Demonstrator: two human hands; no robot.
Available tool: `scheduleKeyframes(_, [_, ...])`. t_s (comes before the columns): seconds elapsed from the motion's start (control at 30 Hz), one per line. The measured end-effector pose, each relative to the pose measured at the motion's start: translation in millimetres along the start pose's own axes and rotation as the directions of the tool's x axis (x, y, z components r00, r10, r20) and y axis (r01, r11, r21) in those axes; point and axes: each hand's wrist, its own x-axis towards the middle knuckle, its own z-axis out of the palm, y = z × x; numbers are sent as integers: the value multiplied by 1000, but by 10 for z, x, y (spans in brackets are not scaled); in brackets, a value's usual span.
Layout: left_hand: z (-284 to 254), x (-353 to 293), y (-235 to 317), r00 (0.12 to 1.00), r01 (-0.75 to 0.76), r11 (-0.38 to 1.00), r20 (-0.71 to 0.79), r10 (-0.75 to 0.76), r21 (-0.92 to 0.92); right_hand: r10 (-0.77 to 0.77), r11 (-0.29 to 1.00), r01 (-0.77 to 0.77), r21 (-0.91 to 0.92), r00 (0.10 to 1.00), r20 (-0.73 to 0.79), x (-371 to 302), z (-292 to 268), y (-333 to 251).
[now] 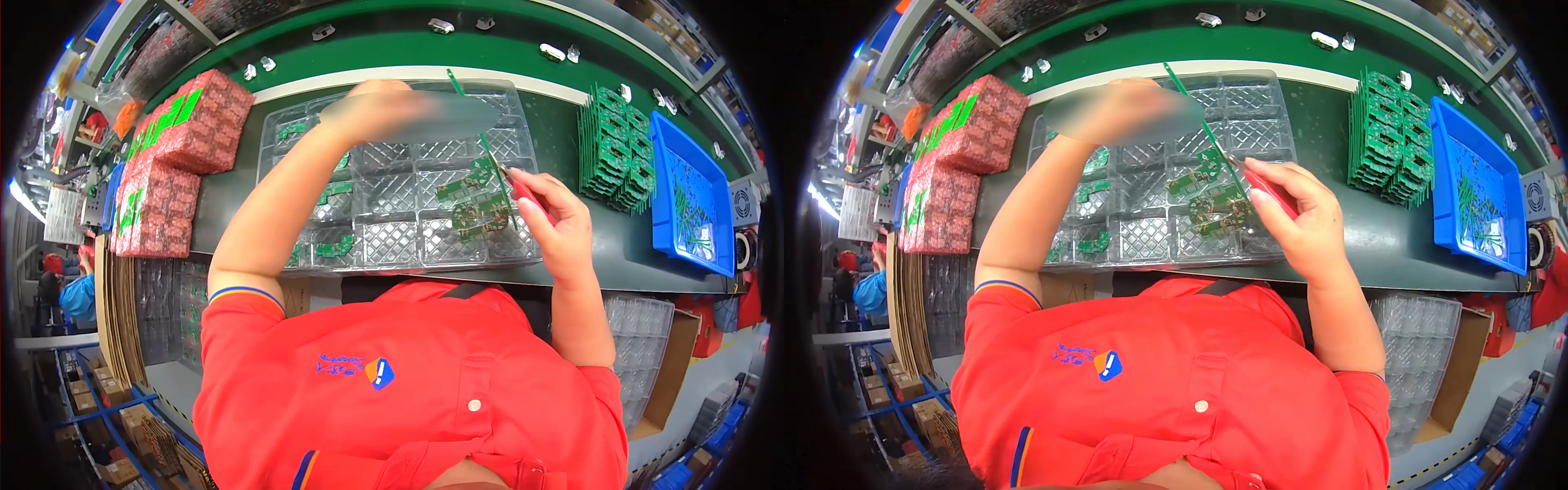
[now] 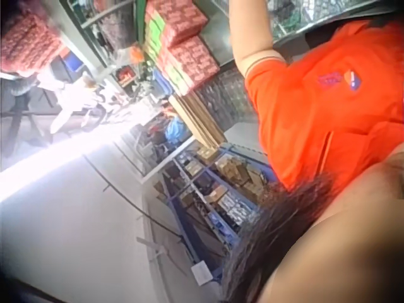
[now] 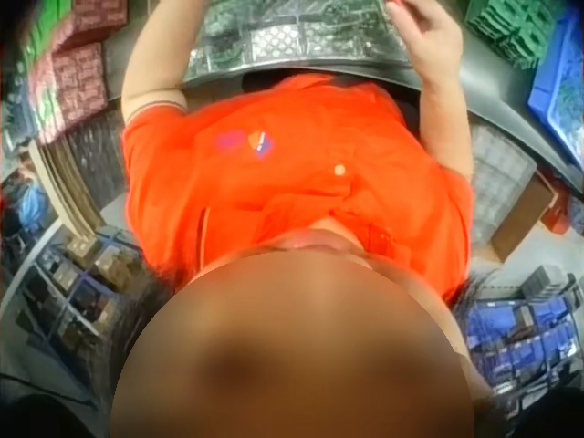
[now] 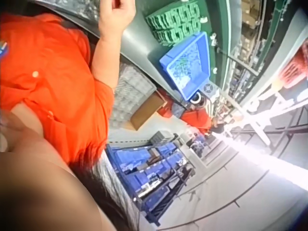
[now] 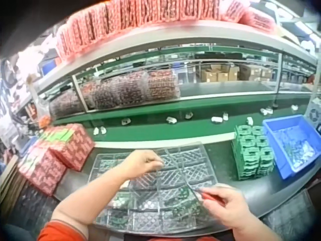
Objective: Use wire cutters to clip individual electronic components from a PCB panel on an assembly line.
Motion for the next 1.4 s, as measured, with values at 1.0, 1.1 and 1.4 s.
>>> scheduleKeyframes(1.0, [141, -528, 687, 985, 170, 757, 83, -152, -631, -226, 904, 221, -365, 974, 31, 120, 198, -89])
scheduleKeyframes(1.1, [47, -557, 628, 918, -210, 680, 98, 384, -702, 196, 732, -404, 548, 896, 399, -27, 80, 49])
scheduleKeyframes(1.4, [163, -769, 98, 966, 65, 970, 229, -121, 235, 109, 971, -130, 199, 988, 111, -65, 208, 1])
